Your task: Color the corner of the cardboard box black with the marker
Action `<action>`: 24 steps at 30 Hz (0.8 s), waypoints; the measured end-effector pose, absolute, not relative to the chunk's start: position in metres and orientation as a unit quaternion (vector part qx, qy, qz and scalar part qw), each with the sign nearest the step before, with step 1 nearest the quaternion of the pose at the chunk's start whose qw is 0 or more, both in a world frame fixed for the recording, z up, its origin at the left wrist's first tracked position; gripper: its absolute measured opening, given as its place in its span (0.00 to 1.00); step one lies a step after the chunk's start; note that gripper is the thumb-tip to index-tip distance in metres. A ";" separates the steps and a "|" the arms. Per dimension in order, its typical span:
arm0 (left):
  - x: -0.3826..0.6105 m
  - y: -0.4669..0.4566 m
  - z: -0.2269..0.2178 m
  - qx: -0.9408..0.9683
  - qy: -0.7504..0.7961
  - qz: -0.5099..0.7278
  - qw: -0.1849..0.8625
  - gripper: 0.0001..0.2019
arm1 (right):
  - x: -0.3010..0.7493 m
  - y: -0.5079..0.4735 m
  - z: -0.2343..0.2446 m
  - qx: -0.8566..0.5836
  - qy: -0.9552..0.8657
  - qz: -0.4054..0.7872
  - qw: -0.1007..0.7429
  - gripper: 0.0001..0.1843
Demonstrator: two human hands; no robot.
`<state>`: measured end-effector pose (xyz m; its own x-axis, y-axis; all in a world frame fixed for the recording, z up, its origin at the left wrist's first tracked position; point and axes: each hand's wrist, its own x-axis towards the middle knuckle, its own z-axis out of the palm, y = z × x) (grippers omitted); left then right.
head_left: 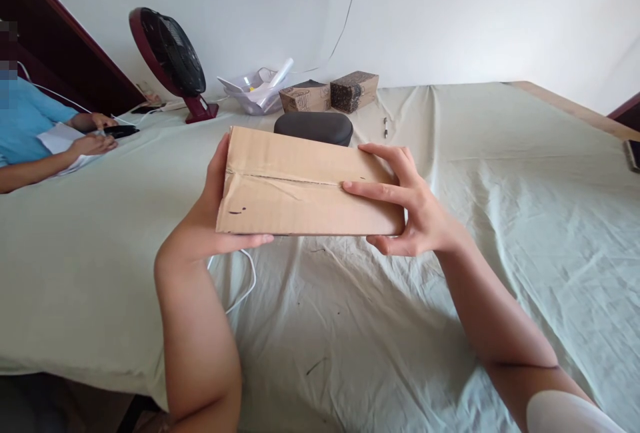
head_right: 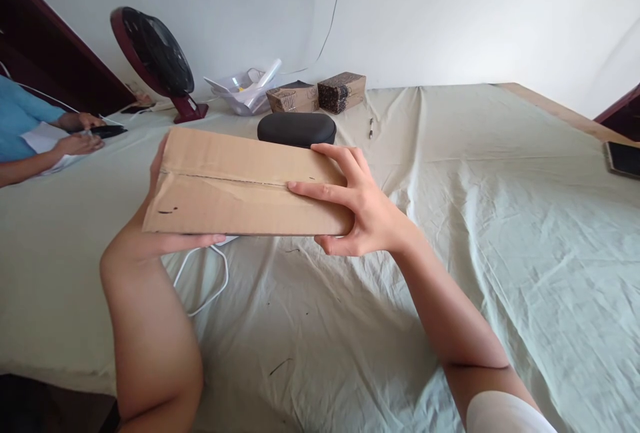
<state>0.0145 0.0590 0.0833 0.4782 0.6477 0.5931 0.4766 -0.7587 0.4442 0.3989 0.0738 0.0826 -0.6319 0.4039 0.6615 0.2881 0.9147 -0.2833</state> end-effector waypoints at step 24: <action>0.067 0.046 0.089 0.772 0.298 0.527 0.194 0.53 | 0.377 0.093 0.045 -0.213 -0.844 0.295 0.394 0.70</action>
<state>0.0669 0.0457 0.0889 0.2670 0.6644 0.6980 0.2559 -0.7472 0.6133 0.3773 0.0934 0.0448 -0.5987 0.5916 0.5400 0.1258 0.7352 -0.6660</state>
